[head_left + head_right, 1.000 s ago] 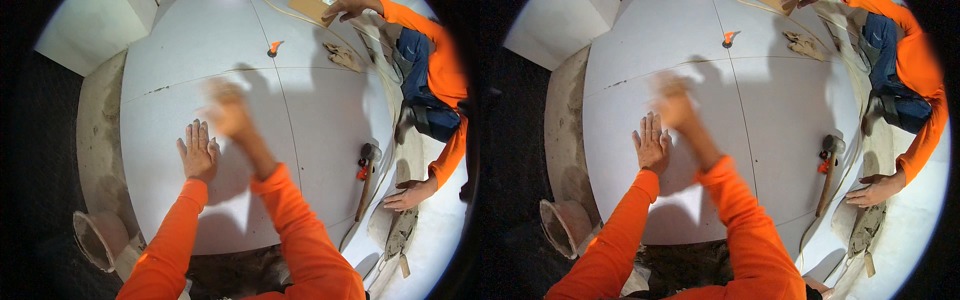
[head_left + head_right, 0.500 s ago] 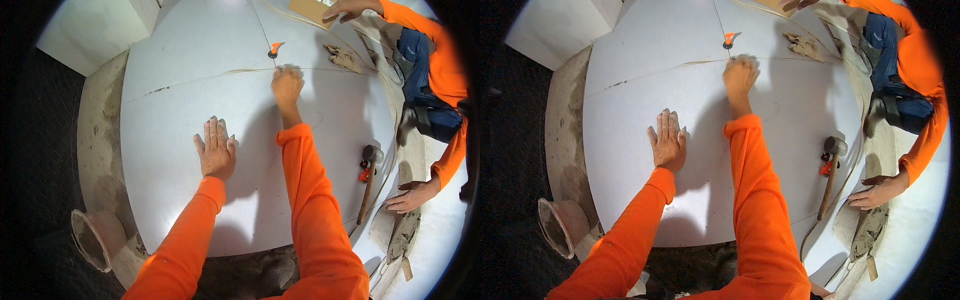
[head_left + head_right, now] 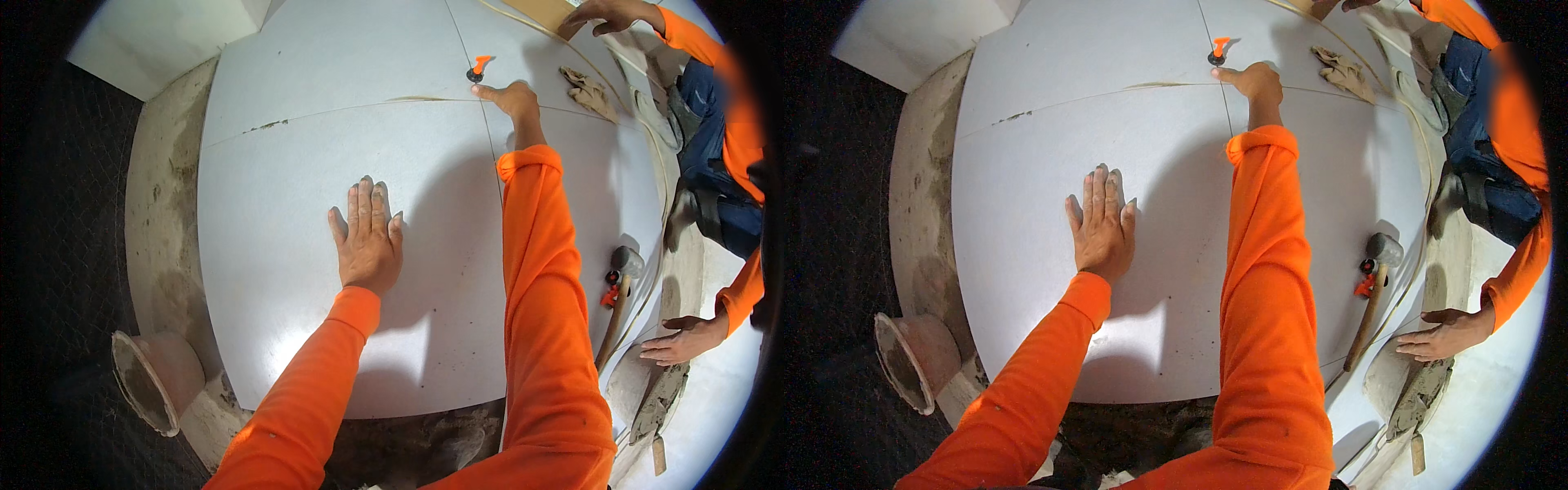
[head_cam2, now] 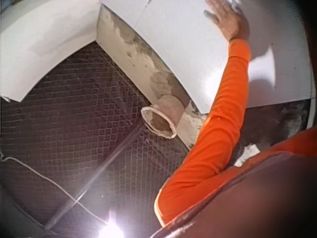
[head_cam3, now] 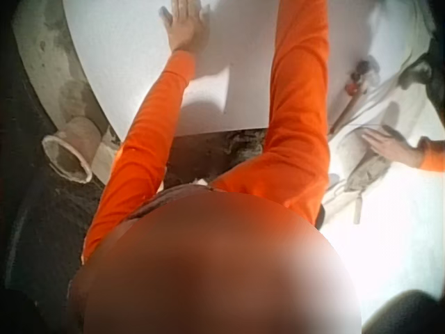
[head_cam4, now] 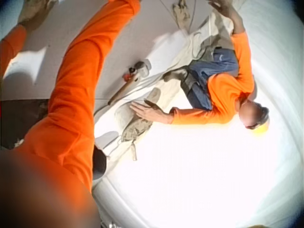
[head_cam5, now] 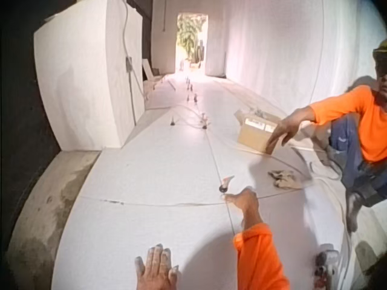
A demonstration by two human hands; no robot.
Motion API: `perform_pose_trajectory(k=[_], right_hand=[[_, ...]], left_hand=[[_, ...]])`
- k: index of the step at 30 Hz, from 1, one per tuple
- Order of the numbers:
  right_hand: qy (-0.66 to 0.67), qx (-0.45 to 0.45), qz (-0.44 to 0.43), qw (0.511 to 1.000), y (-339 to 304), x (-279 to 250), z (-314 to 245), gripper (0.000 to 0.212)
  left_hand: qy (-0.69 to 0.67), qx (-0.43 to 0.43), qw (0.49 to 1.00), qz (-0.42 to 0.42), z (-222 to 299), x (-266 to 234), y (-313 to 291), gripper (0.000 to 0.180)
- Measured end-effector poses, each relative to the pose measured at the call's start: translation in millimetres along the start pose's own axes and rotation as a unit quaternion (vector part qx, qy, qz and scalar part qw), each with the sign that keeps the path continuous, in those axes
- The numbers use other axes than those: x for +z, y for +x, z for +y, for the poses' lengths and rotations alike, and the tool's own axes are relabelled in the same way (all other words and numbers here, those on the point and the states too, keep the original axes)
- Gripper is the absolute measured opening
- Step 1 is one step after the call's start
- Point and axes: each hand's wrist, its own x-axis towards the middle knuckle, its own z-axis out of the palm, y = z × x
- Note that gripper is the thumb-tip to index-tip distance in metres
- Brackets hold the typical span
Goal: The person spreads cement on the floor with a trowel, places a large white tile, and taps it with a rubber mallet to level it. They insert orange tile spacers between tiles and wipe the surface with a cloth. The person repeats this process for multiple tiles.
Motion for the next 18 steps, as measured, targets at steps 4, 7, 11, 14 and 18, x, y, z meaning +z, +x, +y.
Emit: perform_pose_trajectory(k=[4, 7, 11, 14, 18], right_hand=[[-0.008, 0.002, -0.008, 1.000, 6, 4, 1, 0.101], [0.001, 0.000, -0.004, 1.000, 9, 7, 2, 0.100], [-0.004, -0.012, 0.000, 1.000, 15, 6, 9, 0.100], [0.005, -0.032, 0.007, 0.999, 21, 5, 14, 0.104], [-0.001, -0.018, -0.008, 1.000, 23, 6, 14, 0.106]], left_hand=[[0.013, 0.001, 1.000, 0.001, 0, 1, 0, 0.065], [0.024, 0.001, 1.000, 0.002, 0, 2, 1, 0.065], [0.024, 0.004, 1.000, 0.010, 0, 2, 0, 0.065], [0.010, 0.007, 1.000, 0.015, 0, 1, 0, 0.065], [0.012, 0.004, 1.000, 0.006, 0, 1, 0, 0.065]])
